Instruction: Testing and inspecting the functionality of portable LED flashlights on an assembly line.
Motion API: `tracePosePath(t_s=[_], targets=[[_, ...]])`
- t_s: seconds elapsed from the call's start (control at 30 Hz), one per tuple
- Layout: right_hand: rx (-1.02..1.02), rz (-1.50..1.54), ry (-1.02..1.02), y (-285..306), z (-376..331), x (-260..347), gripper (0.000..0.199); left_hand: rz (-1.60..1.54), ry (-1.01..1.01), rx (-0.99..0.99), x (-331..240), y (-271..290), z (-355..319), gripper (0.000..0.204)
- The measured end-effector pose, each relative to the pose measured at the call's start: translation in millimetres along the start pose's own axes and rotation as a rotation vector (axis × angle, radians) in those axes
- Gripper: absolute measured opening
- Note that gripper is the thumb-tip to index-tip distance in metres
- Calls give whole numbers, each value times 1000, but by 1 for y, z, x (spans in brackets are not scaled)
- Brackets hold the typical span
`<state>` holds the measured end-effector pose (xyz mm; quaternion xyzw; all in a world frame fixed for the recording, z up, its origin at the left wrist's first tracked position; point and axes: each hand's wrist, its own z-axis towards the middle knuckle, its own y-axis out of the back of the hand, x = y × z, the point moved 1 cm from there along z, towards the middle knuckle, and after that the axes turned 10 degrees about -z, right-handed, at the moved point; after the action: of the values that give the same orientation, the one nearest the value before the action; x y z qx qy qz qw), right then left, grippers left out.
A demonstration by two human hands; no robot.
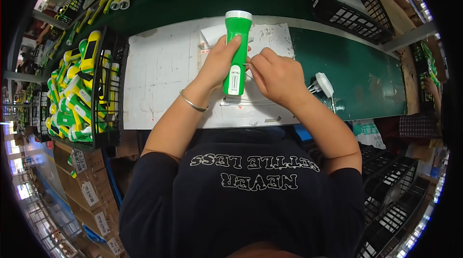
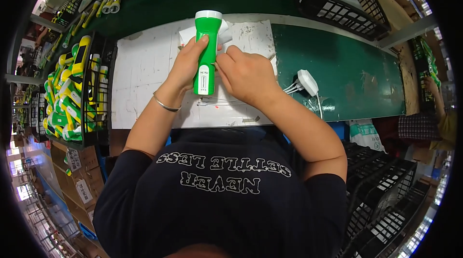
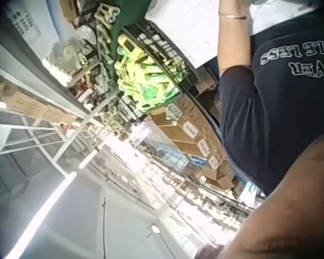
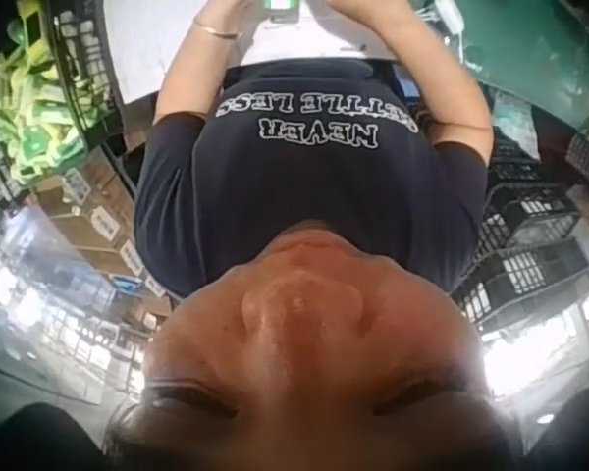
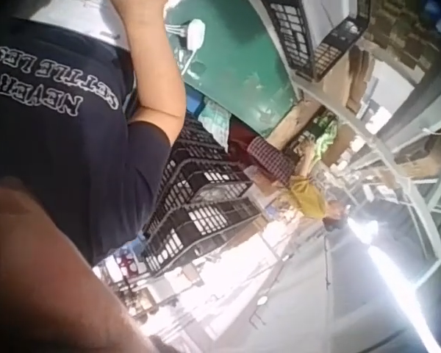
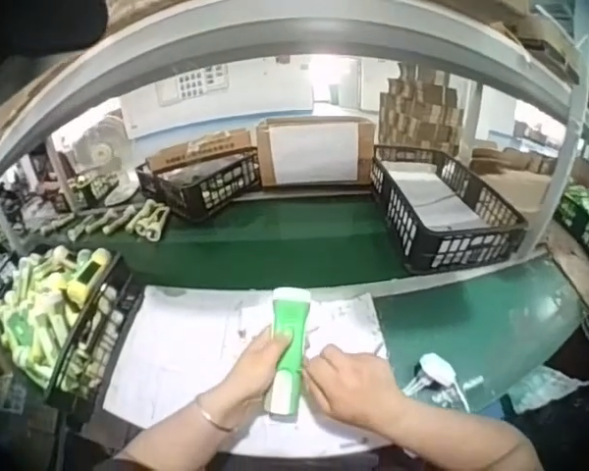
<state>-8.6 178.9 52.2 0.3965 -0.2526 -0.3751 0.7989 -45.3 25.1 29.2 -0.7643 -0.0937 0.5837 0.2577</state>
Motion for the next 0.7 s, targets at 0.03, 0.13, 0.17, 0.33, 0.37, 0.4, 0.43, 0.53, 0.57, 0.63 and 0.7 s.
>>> tracePosePath(t_s=[0.03,0.13,0.17,0.33,0.37,0.4,0.43,0.53,0.57,0.63,0.7], targets=[[5,-45,46,-2,-1,1,9,43,-33,-2,8,2,1,36],[63,-89,123,-9,-3,6,12,40,-101,8,20,11,5,39],[117,-93,144,-11,-6,9,12,39,-107,-3,20,11,5,44],[156,194,368,3,-37,25,19,-97,46,-103,15,18,3,59],[200,237,412,5,-43,32,21,-166,64,-86,12,21,5,58],[208,258,409,8,-44,35,25,-240,78,-76,13,24,7,62],[207,255,404,6,-41,34,25,-238,82,-71,15,24,8,62],[9,410,1,2,-22,24,31,-374,109,44,19,19,4,59],[21,421,-184,-6,-12,21,32,-392,131,72,20,17,3,56],[85,474,-434,-18,-2,8,36,-358,41,113,24,6,2,39],[55,584,-469,-23,-4,0,37,-320,81,56,19,6,-1,38]])
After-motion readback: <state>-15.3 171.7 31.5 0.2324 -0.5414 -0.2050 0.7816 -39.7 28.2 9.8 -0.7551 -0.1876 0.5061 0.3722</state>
